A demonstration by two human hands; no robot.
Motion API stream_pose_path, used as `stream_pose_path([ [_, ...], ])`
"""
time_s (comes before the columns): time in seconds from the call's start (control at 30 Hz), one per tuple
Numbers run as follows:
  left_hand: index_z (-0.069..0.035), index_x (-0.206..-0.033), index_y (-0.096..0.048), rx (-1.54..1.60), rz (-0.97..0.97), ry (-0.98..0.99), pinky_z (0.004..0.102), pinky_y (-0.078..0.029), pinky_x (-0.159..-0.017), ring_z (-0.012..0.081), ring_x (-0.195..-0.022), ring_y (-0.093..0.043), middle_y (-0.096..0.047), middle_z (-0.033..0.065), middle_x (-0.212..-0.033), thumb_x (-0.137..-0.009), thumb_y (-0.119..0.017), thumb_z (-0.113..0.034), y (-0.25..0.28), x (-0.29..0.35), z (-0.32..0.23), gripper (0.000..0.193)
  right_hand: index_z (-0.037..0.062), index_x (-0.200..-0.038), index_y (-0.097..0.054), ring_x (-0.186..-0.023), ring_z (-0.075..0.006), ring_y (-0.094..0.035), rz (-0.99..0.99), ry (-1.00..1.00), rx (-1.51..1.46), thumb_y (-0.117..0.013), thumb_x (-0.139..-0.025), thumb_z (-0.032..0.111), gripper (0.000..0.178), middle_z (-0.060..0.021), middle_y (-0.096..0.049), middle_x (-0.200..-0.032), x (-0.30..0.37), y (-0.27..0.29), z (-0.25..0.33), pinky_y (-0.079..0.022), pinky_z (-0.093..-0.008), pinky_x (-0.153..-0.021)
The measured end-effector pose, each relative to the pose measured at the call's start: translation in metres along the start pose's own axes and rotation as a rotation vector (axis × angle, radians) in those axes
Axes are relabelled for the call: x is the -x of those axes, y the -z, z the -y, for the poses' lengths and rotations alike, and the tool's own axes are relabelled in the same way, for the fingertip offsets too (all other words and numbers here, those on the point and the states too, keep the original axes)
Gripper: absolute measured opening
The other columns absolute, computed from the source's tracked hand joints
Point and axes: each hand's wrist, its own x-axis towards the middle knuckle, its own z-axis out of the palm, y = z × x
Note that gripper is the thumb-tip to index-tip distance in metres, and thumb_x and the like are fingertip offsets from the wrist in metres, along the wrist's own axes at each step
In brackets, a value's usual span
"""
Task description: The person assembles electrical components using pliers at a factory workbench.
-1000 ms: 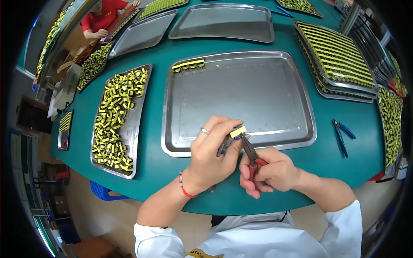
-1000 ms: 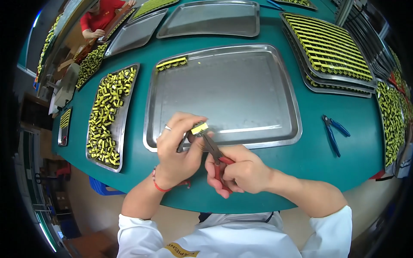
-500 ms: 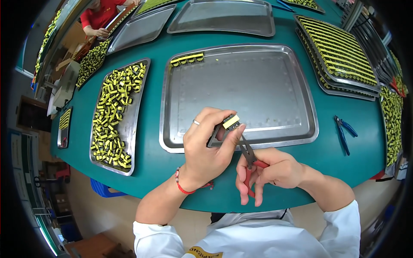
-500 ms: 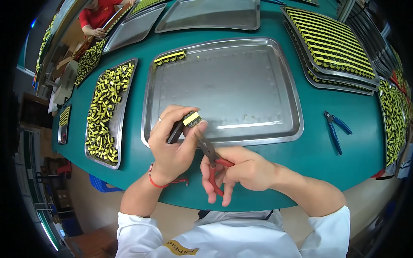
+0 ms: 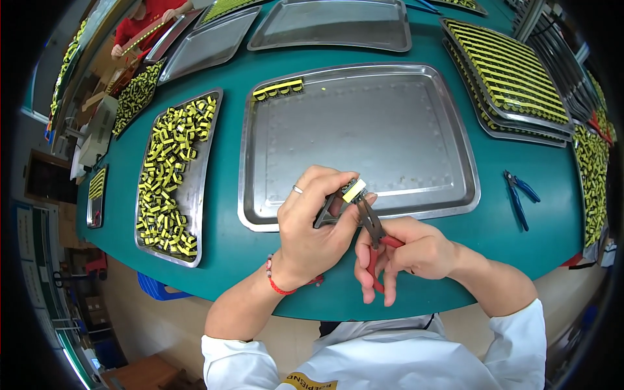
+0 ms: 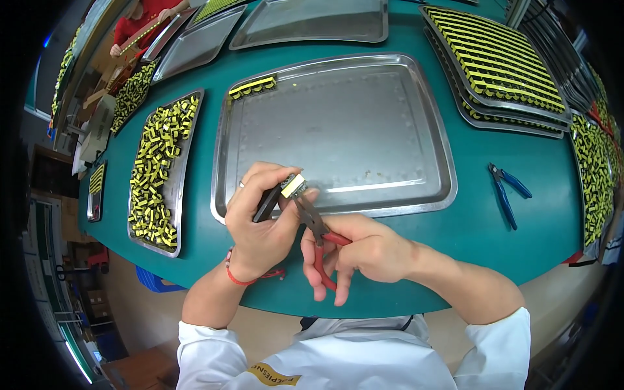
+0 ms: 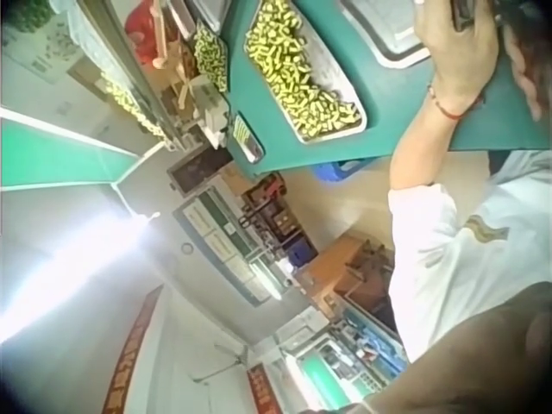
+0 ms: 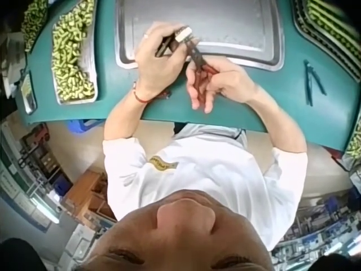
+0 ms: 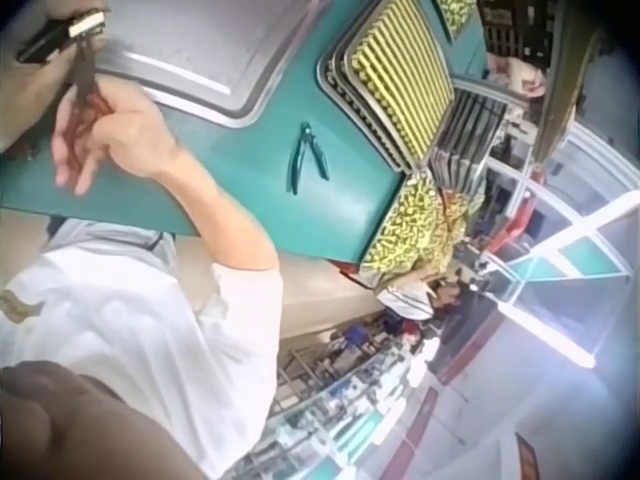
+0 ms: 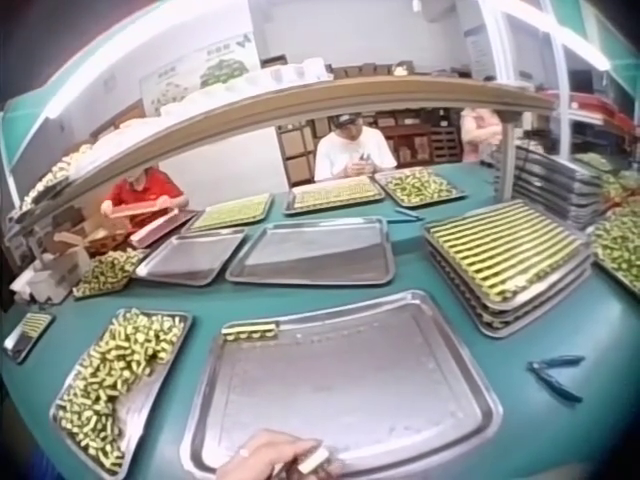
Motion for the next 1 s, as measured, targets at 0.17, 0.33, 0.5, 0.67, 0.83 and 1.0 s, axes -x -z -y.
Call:
stream_pose_path([
  [0.17, 0.004, -0.104, -0.064, -0.007, 0.012, -0.048, 0.0214, -0.046, -0.056, 0.0116, -0.073, -0.060, -0.062, 0.0114, -0.092, -0.074, -0.072, 0.013, 0.001, 0.000, -0.001, 0.032, -0.0059, -0.099, -0.052, -0.071, -0.0280, -0.066, -0.024, -0.023, 0.188, -0.043, -0.071, -0.006, 0.029, -0.0192, -0.061, -0.083, 0.000, 0.007, 0.004, -0.048, -0.0296, -0.047],
  [0.33, 0.005, -0.100, -0.065, -0.033, 0.019, 0.033, 0.0210, -0.045, -0.060, 0.0096, -0.072, -0.057, -0.062, 0.0080, -0.090, -0.082, -0.071, 0.003, 0.002, -0.004, -0.003, 0.019, -0.0043, -0.098, -0.052, -0.068, -0.0202, -0.063, -0.008, 0.030, 0.203, -0.046, -0.072, -0.006, 0.027, -0.0149, -0.061, -0.084, 0.002, -0.001, 0.006, -0.043, -0.0257, -0.049],
  [0.5, 0.005, -0.097, -0.065, 0.239, 0.054, 0.385, 0.0214, -0.043, -0.063, 0.0070, -0.073, -0.055, -0.062, 0.0045, -0.087, -0.090, -0.068, -0.007, 0.001, -0.002, -0.013, 0.015, 0.0005, -0.097, -0.055, -0.064, -0.0098, -0.057, -0.503, 0.548, 0.888, -0.064, -0.078, -0.003, 0.022, -0.0051, -0.059, -0.082, 0.003, -0.004, -0.006, -0.043, -0.0231, -0.050],
  [0.67, 0.004, -0.100, -0.063, 0.351, 0.127, 0.341, 0.0219, -0.044, -0.068, 0.0083, -0.078, -0.055, -0.062, 0.0049, -0.092, -0.090, -0.068, -0.008, -0.007, 0.005, -0.021, 0.016, 0.0023, -0.097, -0.057, -0.059, -0.0131, -0.058, -0.771, 1.002, 1.056, -0.078, -0.068, -0.004, 0.037, -0.0065, -0.060, -0.080, -0.020, 0.004, -0.016, -0.047, -0.0247, -0.051],
  [0.83, 0.003, -0.107, -0.062, 0.342, 0.171, 0.387, 0.0255, -0.047, -0.071, 0.0120, -0.080, -0.058, -0.062, 0.0061, -0.094, -0.094, -0.063, -0.019, -0.007, 0.008, -0.019, 0.025, -0.0009, -0.106, -0.060, -0.064, -0.0137, -0.063, -0.693, 1.145, 1.273, -0.077, -0.069, -0.005, 0.040, -0.0096, -0.065, -0.087, -0.017, 0.007, -0.012, -0.050, -0.0233, -0.051],
  [1.0, 0.000, -0.132, -0.050, 1.516, -0.021, 0.807, 0.0391, -0.046, -0.093, 0.0255, -0.106, -0.058, -0.058, 0.0169, -0.117, -0.100, -0.032, -0.052, 0.001, -0.001, -0.004, 0.064, -0.0046, -0.116, -0.060, -0.068, -0.0123, -0.064, -0.624, 1.128, 1.030, -0.075, -0.075, -0.006, 0.044, -0.0128, -0.067, -0.092, -0.011, -0.004, -0.022, -0.054, -0.0229, -0.055],
])
